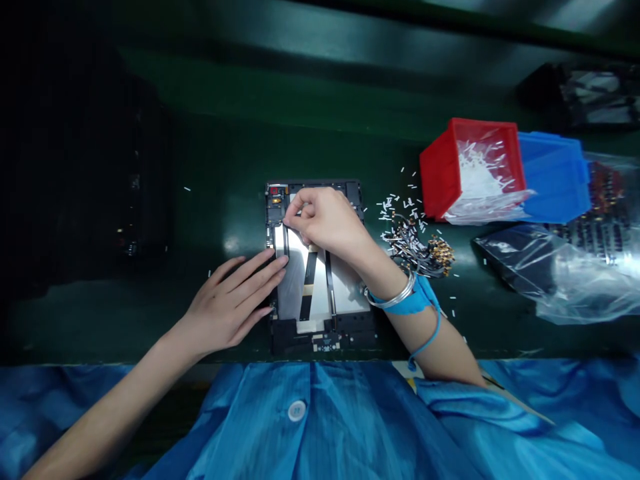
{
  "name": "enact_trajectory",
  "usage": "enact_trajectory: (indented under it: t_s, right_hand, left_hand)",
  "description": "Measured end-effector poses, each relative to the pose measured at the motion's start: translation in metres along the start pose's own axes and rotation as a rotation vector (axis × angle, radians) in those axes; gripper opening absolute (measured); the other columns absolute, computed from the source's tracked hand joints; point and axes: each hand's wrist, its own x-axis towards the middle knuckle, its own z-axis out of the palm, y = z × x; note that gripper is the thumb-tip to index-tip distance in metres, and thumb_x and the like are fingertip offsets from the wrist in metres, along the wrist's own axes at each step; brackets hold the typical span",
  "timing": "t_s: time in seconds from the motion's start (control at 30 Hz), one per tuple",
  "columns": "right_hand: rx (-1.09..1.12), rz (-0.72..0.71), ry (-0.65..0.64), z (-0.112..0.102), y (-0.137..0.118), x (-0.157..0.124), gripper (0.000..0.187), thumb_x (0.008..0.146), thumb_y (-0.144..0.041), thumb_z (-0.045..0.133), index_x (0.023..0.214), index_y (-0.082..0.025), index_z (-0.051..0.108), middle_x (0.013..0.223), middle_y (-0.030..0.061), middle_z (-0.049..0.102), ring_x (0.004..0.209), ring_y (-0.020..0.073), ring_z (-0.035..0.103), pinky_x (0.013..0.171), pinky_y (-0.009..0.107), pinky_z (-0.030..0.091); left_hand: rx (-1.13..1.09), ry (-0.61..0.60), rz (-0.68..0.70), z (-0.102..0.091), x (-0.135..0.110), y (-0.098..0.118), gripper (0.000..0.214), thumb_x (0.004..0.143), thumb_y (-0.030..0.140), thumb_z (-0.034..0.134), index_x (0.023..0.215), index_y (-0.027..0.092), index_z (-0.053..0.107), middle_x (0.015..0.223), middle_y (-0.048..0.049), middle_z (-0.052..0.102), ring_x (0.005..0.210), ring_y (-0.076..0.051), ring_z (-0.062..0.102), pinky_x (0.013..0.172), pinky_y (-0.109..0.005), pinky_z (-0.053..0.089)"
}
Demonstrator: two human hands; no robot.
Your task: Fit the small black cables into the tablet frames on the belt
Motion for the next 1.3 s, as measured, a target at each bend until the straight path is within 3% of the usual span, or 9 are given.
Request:
enact_trajectory:
  t_s: [0.47,0.67,0.83,0.93,1.0,1.13,1.2,1.3]
  right_hand:
    - [-0.127,-0.006,0.06,0.003,-0.004,-0.002,0.011,0.077,-0.015,0.063,0.067,-0.018,0.059,0.041,-0.0043,0.053,0.045,0.012,0.052,0.058,0.029,0.038]
    - [-0.177,-0.057,0.122,0.007,0.0,-0.001,0.011,0.077,-0.017,0.062,0.066,-0.019,0.06,0.049,-0.003,0.054,0.05,0.0115,0.05,0.056,0.027,0.033]
    - [-0.352,-0.082,0.175,0.007,-0.002,-0.004,0.003,0.077,-0.02,0.064,0.08,-0.02,0.065,0.054,-0.0041,0.057,0.051,0.011,0.049,0.057,0.027,0.03]
    - [-0.442,-0.125,0.303,-0.004,0.0,-0.029,0.014,0.081,-0.025,0.062,0.094,-0.022,0.066,0.054,-0.0047,0.056,0.051,0.0121,0.05,0.056,0.026,0.029]
    - [-0.498,-0.153,0.397,-0.015,0.01,-0.058,0.015,0.084,-0.031,0.058,0.094,-0.023,0.066,0.053,-0.004,0.056,0.051,0.0124,0.051,0.055,0.025,0.029]
    - [-0.711,0.028,0.566,-0.023,0.051,-0.121,0.028,0.091,-0.042,0.049,0.089,-0.02,0.066,0.051,-0.0001,0.057,0.045,0.0141,0.05,0.048,0.025,0.025]
    - [-0.759,0.137,0.535,-0.015,0.069,-0.141,0.034,0.092,-0.046,0.046,0.089,-0.019,0.066,0.051,0.0015,0.059,0.043,0.0154,0.051,0.046,0.026,0.022]
    - [-0.668,0.155,0.398,0.001,0.076,-0.15,0.038,0.093,-0.05,0.043,0.092,-0.018,0.063,0.056,0.0032,0.064,0.047,0.017,0.057,0.047,0.027,0.025]
  left_hand:
    - [-0.01,-0.031,0.068,-0.012,0.014,-0.005,0.039,0.096,0.023,0.04,0.123,0.003,0.06,0.13,-0.0149,0.06,0.125,-0.03,0.053,0.1,-0.044,0.046]
    - [-0.017,-0.028,0.064,-0.015,0.021,0.0,0.038,0.095,0.024,0.041,0.116,0.003,0.064,0.122,-0.0167,0.065,0.116,-0.031,0.058,0.097,-0.047,0.047]
    - [0.058,0.017,-0.002,-0.007,0.032,-0.002,0.038,0.096,0.025,0.042,0.119,0.003,0.061,0.127,-0.0169,0.062,0.119,-0.032,0.056,0.095,-0.047,0.047]
    - [0.066,0.049,-0.042,-0.005,0.04,-0.004,0.035,0.096,0.023,0.044,0.121,0.004,0.059,0.128,-0.0156,0.062,0.121,-0.032,0.055,0.097,-0.048,0.046]
    - [0.016,0.083,-0.086,-0.006,0.038,0.0,0.038,0.094,0.021,0.047,0.129,0.008,0.055,0.131,-0.015,0.06,0.124,-0.032,0.052,0.099,-0.049,0.045]
    - [-0.084,0.254,-0.488,0.002,0.007,0.026,0.061,0.09,0.022,0.056,0.147,0.021,0.034,0.15,-0.0145,0.039,0.136,-0.037,0.037,0.105,-0.061,0.037]
    - [-0.161,0.234,-0.604,0.011,-0.013,0.043,0.061,0.09,0.023,0.057,0.147,0.028,0.036,0.153,-0.0107,0.033,0.139,-0.038,0.031,0.107,-0.068,0.031]
    - [-0.393,0.181,-0.675,0.02,-0.029,0.064,0.06,0.088,0.025,0.06,0.144,0.032,0.04,0.151,-0.0079,0.037,0.139,-0.036,0.033,0.107,-0.067,0.033]
